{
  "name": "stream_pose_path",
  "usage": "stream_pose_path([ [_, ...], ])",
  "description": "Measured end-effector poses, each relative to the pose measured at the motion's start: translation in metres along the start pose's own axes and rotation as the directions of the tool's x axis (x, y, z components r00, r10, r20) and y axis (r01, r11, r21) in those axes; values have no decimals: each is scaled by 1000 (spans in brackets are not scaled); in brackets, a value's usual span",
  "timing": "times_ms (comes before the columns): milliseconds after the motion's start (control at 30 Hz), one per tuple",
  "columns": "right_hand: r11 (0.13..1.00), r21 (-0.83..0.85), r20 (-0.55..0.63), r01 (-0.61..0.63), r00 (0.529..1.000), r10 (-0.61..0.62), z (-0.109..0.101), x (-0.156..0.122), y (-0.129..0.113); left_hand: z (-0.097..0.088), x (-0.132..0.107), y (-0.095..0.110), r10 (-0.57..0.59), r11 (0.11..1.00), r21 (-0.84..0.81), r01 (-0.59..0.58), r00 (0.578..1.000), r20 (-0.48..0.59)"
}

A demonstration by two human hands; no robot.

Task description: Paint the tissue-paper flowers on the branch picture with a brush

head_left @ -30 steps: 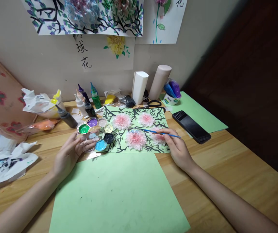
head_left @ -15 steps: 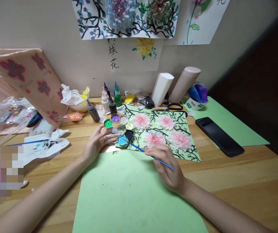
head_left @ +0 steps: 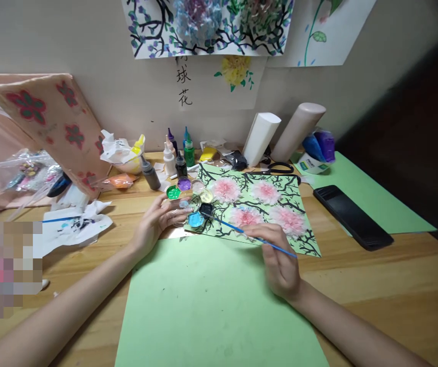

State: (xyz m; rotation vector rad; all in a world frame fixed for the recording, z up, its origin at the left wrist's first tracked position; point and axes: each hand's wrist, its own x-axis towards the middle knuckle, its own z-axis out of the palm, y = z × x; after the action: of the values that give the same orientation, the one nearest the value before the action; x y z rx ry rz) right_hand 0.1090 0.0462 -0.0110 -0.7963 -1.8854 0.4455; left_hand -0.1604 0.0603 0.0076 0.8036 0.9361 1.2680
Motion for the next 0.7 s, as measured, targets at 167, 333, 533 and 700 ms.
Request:
stream_pose_path([
  [167, 995, -84, -370, -61, 929, 25, -29, 21, 22, 3, 0, 2, -16, 1000, 0, 16, 999, -29],
  [333, 967, -33, -457, -253, 864, 210, -55, 44, 42, 4, 0, 4, -21, 1000, -11, 20, 999, -46],
  [533, 938, 112, -381, -328, 858, 345, -51, 40, 55, 6, 0, 6, -30, 1000, -3, 30, 997, -78],
  [700, 929, 53, -305, -367, 879, 365, -51, 36, 54, 6, 0, 6, -23, 999, 28, 24, 999, -47],
])
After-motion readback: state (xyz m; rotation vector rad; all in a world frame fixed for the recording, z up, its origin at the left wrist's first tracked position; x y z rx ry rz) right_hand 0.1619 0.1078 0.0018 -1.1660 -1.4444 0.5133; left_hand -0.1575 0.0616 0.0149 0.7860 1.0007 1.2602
